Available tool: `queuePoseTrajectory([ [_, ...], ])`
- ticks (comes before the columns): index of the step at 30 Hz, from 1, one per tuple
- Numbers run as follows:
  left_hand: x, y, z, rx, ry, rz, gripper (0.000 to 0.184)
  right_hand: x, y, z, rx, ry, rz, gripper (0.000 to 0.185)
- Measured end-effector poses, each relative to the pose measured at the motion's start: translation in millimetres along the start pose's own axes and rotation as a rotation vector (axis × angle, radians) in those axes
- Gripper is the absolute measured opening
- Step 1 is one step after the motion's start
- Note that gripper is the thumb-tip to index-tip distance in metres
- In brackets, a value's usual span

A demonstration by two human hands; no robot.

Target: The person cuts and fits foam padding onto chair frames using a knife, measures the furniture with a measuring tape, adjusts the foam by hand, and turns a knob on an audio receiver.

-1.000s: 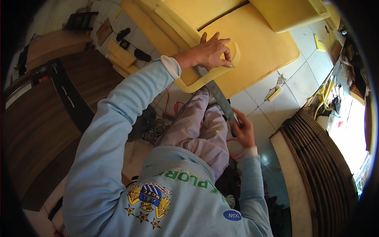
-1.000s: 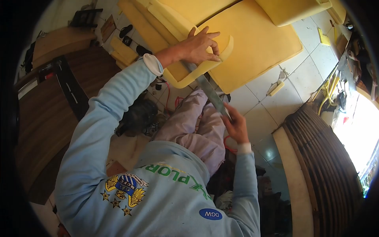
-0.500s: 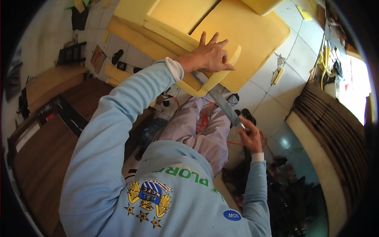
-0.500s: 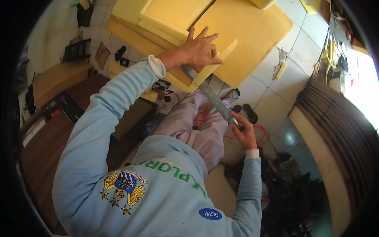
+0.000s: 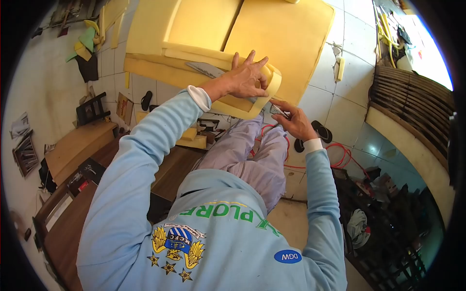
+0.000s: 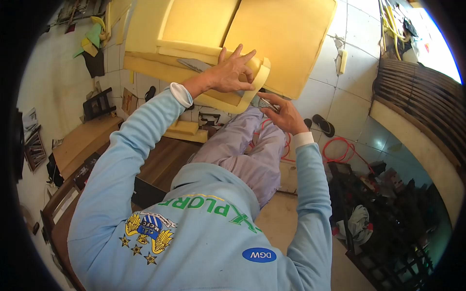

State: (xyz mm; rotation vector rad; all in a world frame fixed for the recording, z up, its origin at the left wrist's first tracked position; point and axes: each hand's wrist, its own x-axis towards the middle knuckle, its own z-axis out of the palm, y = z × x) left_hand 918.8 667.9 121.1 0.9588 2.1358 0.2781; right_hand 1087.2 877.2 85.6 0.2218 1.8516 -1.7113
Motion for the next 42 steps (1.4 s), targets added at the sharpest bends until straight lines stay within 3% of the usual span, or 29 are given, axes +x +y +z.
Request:
queuePoseTrajectory([
  [2, 3, -4, 7, -0.044, 0.043, 0.003, 0.034, -19, 5, 3, 0.011, 0.028, -0.016, 0.047],
  [8, 5, -7, 6, -0.138, 0.024, 0.010, 0.032, -130, 58, -1, 0.132, 0.080, 0.317, 0.051],
  [12, 4, 2, 6, -0.117, 0.021, 0.000, 0.033, -99, 67, 26, 0.166, 0.186, 0.059, 0.052],
  [18, 10, 1, 14, -0.064, 0.071, 0.054, 0.032, -31, 23, 45, 0.084, 0.128, -0.007, 0.050],
  [21, 14, 0, 17, -0.069, 0.072, 0.077, 0.032, -90, 63, 58, 0.241, 0.227, 0.005, 0.052],
  [26, 19, 0, 15, -0.059, 0.058, 0.124, 0.032, -152, 91, 76, 0.340, 0.245, 0.243, 0.051],
  [29, 17, 6, 16, -0.050, 0.037, 0.134, 0.032, -89, 79, 85, 0.279, 0.307, -0.075, 0.050],
  [31, 20, 10, 14, -0.025, 0.024, 0.143, 0.032, -53, 24, 76, 0.229, 0.228, 0.079, 0.050],
  [33, 21, 12, 18, -0.024, 0.019, 0.143, 0.031, -56, 17, 82, 0.243, 0.232, 0.098, 0.051],
  [36, 26, 11, 15, -0.046, 0.037, 0.135, 0.030, -98, 72, 106, 0.305, 0.347, -0.071, 0.050],
  [41, 26, 1, 15, 0.028, 0.108, 0.242, 0.037, -171, 97, 136, 0.426, 0.406, 0.155, 0.049],
  [42, 20, 2, 14, 0.083, 0.095, 0.239, 0.040, -163, 102, 139, 0.345, 0.457, 0.036, 0.048],
])
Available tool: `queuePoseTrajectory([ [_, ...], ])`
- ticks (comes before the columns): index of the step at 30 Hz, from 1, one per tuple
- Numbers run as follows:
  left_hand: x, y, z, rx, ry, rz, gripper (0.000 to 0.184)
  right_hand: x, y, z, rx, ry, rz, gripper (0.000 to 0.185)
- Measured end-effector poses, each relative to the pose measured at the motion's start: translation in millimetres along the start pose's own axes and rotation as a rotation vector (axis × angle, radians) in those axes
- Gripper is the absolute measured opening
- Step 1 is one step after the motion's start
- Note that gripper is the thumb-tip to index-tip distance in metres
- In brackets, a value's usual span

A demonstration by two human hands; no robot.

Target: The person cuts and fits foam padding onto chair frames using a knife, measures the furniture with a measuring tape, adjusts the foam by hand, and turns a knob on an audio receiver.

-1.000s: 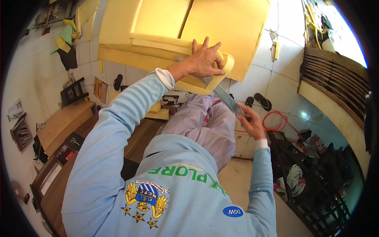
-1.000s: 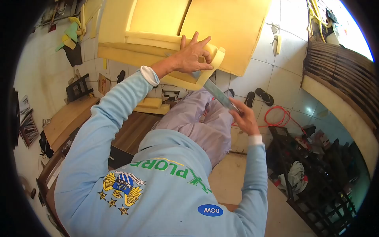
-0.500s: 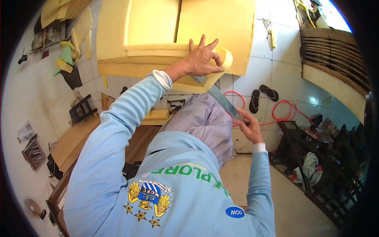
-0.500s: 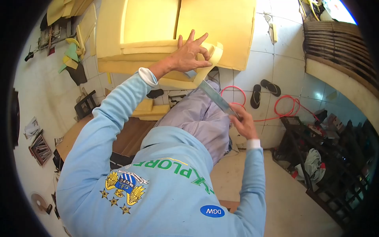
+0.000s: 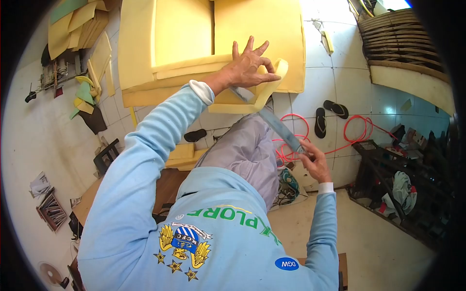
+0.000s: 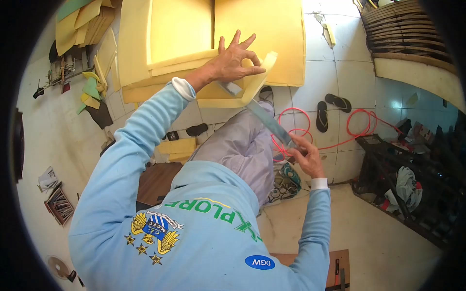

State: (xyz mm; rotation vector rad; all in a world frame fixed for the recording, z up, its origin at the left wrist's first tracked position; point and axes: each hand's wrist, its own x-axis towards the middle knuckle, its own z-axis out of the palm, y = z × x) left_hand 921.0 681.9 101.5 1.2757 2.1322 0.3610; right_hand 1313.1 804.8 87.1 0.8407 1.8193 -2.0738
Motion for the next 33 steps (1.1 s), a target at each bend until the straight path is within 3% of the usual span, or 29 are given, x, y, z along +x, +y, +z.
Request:
queuePoseTrajectory([
  [4, -29, 11, -6, 0.197, -0.159, 0.121, 0.052, 43, -12, 18, -0.079, -0.001, -0.039, 0.049],
  [6, -34, 11, 5, 0.196, -0.131, 0.145, 0.055, 72, -30, 41, 0.007, 0.006, -0.090, 0.050],
  [9, -32, 18, 6, 0.229, -0.116, 0.158, 0.059, 97, -61, 55, -0.126, -0.029, -0.065, 0.050],
  [13, -36, 28, -4, 0.344, -0.213, 0.211, 0.061, 108, -44, 64, 0.007, -0.008, -0.140, 0.048],
  [17, -36, 12, 14, 0.225, -0.156, 0.276, 0.054, 105, -47, 66, -0.058, 0.008, -0.062, 0.049],
  [20, -29, 8, 7, 0.203, -0.232, 0.252, 0.051, 94, -47, 65, 0.009, 0.017, -0.167, 0.048],
  [28, -18, -2, 14, 0.099, -0.212, 0.260, 0.053, -17, 9, 44, 0.110, 0.110, 0.122, 0.047],
  [31, -19, 3, 14, 0.108, -0.220, 0.257, 0.054, 29, -7, 62, 0.035, 0.090, -0.063, 0.048],
  [33, -19, 5, 16, 0.120, -0.208, 0.257, 0.055, 70, -39, 79, -0.017, 0.041, -0.017, 0.049],
])
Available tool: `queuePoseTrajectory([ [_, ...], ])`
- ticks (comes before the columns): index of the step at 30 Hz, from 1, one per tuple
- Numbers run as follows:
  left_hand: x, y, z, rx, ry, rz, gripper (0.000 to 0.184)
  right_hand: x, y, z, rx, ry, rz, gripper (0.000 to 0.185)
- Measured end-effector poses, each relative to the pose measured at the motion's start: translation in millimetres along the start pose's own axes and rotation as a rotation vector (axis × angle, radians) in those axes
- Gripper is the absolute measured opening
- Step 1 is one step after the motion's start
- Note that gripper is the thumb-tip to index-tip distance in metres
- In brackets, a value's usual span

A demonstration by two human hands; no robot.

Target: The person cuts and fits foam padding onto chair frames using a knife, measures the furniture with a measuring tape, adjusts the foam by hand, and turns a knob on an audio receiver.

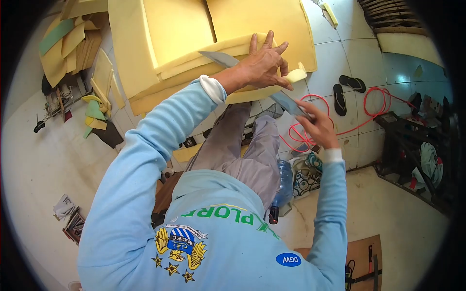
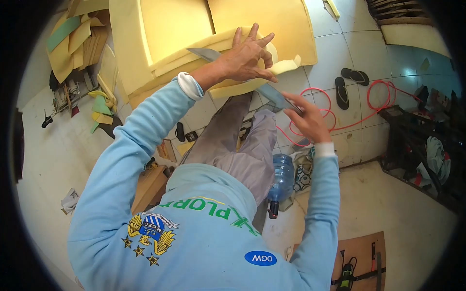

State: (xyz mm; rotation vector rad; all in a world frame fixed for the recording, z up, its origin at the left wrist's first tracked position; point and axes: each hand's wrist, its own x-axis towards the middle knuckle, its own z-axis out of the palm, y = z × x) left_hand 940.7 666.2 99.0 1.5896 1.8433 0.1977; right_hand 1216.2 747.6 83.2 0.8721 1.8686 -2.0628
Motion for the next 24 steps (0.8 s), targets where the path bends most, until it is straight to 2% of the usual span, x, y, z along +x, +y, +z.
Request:
queuePoseTrajectory([
  [4, 1, -1, 4, -0.001, 0.018, -0.009, 0.055, 9, -1, 4, -0.005, -0.036, 0.016, 0.048],
  [7, 3, -1, 5, -0.018, 0.027, -0.014, 0.056, -45, 32, -20, 0.034, -0.011, 0.040, 0.048],
  [9, 3, -6, 3, -0.034, 0.043, -0.009, 0.055, -83, 43, -38, 0.076, 0.013, 0.143, 0.049],
  [12, -6, -9, 2, -0.038, 0.035, 0.045, 0.050, -90, 40, -37, 0.052, 0.041, 0.132, 0.051],
  [17, -34, -20, -11, 0.081, -0.054, 0.171, 0.041, -46, 32, -20, -0.025, 0.021, -0.001, 0.050],
  [20, -29, -26, -3, 0.047, -0.047, 0.145, 0.038, -11, 6, 9, 0.017, 0.023, -0.073, 0.047],
  [24, -23, -11, -5, 0.008, -0.035, 0.076, 0.030, 21, -7, 25, 0.012, -0.043, -0.010, 0.044],
])
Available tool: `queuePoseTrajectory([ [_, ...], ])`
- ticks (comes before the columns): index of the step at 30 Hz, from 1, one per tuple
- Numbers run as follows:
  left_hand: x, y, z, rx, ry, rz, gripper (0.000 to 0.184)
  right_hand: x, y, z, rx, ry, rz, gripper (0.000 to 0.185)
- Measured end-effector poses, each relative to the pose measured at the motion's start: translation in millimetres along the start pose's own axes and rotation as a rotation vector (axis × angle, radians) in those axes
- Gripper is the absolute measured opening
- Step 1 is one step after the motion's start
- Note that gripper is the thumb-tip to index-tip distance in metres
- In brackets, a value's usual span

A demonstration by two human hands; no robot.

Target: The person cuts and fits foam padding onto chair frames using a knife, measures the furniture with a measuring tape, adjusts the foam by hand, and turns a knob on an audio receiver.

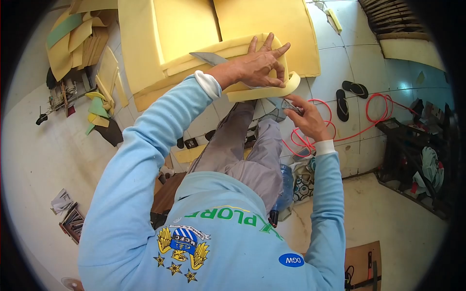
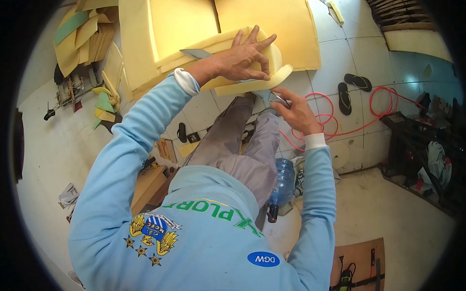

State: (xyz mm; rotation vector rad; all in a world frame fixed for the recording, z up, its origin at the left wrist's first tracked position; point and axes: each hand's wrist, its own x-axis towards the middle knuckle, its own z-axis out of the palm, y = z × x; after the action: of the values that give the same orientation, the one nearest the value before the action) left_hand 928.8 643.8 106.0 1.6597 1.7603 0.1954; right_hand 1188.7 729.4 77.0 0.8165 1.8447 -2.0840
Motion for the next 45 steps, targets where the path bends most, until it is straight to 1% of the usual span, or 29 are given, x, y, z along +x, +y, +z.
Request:
queuePoseTrajectory([
  [2, -6, 7, -5, 0.073, -0.033, -0.006, 0.027, 4, 3, 1, 0.054, -0.007, 0.001, 0.044],
  [5, -13, 7, -3, 0.106, -0.050, 0.033, 0.026, 4, 5, 0, 0.013, -0.010, -0.003, 0.044],
  [9, -13, 2, 4, 0.064, -0.030, 0.022, 0.027, 1, 0, 0, -0.051, 0.001, -0.033, 0.045],
  [11, -11, 1, 7, 0.044, -0.025, 0.013, 0.025, -12, 2, -6, -0.117, -0.011, -0.066, 0.046],
  [13, -10, 0, 8, 0.019, -0.024, 0.015, 0.024, -38, 19, -18, 0.020, 0.018, -0.082, 0.047],
  [15, -10, -3, 9, -0.013, -0.019, 0.017, 0.024, -70, 42, -48, -0.084, -0.016, -0.123, 0.046],
  [18, -13, -5, 9, -0.045, -0.012, 0.008, 0.024, -99, 33, -63, 0.007, -0.039, 0.222, 0.045],
  [19, -12, -4, 9, -0.038, -0.016, 0.005, 0.024, -91, 35, -56, -0.002, -0.029, 0.101, 0.046],
  [22, -10, -2, 9, -0.028, -0.020, 0.007, 0.024, -37, 22, -18, -0.034, -0.010, -0.127, 0.046],
  [25, -10, -3, 7, -0.035, -0.021, 0.005, 0.024, 9, -1, 4, -0.056, -0.116, -0.056, 0.045],
  [28, -10, -3, 6, -0.046, -0.022, 0.004, 0.024, -11, -5, -9, -0.059, -0.111, -0.045, 0.045],
  [31, -9, -4, 7, -0.078, -0.012, 0.017, 0.023, -57, 23, -48, -0.080, -0.084, -0.092, 0.046],
  [34, -11, -7, 7, -0.083, 0.010, 0.016, 0.023, -72, 20, -66, -0.099, -0.121, 0.181, 0.047],
  [35, -10, -6, 9, -0.083, 0.014, 0.023, 0.023, -61, 33, -55, -0.064, -0.087, -0.009, 0.047],
  [38, -11, -5, 9, -0.085, 0.018, 0.019, 0.023, -14, 2, -13, 0.018, -0.144, -0.013, 0.047],
  [41, -11, -6, 6, -0.087, -0.005, 0.014, 0.023, 12, -10, 6, -0.132, -0.188, -0.069, 0.047],
  [44, -10, -8, 7, -0.104, 0.003, 0.023, 0.024, -19, 4, -13, 0.013, -0.121, -0.062, 0.045],
  [45, -10, -8, 8, -0.118, 0.005, 0.031, 0.024, -33, 5, -30, -0.059, -0.137, 0.028, 0.046],
])
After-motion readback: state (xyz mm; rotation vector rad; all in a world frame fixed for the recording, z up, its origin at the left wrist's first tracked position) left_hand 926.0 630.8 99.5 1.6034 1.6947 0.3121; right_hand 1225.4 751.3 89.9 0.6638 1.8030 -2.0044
